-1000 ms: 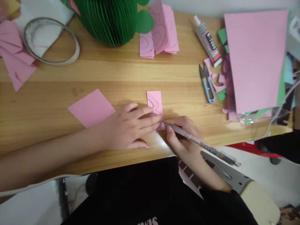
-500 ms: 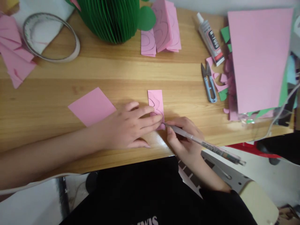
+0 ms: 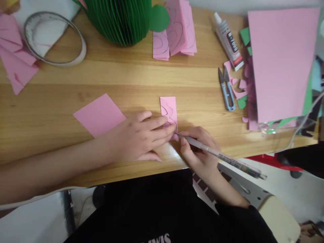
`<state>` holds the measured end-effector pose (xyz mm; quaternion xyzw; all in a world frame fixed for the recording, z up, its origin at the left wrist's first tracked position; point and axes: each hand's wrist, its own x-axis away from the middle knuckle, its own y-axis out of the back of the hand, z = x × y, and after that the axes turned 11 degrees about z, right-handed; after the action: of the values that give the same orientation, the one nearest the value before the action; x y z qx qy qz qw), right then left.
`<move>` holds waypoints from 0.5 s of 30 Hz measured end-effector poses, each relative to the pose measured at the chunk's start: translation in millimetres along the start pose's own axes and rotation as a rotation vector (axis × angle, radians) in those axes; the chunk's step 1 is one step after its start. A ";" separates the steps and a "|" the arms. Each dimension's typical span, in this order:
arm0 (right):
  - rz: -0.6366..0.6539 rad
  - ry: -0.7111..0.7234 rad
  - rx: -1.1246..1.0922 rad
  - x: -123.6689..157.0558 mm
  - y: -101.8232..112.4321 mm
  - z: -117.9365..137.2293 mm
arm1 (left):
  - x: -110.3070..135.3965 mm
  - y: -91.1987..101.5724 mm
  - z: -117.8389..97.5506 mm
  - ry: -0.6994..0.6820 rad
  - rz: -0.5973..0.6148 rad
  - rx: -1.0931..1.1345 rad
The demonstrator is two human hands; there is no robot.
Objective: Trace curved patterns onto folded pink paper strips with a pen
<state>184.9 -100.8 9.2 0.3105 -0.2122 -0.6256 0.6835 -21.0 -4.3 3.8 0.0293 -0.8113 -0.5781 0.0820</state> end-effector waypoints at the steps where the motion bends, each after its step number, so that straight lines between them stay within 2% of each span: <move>1: -0.007 -0.002 0.001 -0.2 -0.3 -0.4 | 0.2 0.1 -0.3 0.006 0.007 0.002; 4: -0.030 0.002 0.018 -1.0 -1.0 -1.5 | 0.1 -1.0 -0.2 0.002 -0.004 -0.035; 9: -0.034 0.010 0.018 -0.9 -1.5 -2.1 | -1.4 -4.2 2.7 -0.026 -0.103 -0.152; 15: -0.021 0.037 0.017 0.7 -1.0 -0.5 | -1.1 -3.4 4.4 -0.023 -0.104 -0.139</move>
<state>184.6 -101.4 8.1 0.3303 -0.2016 -0.6248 0.6781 -20.8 -1.1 -0.9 0.0592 -0.7674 -0.6368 0.0445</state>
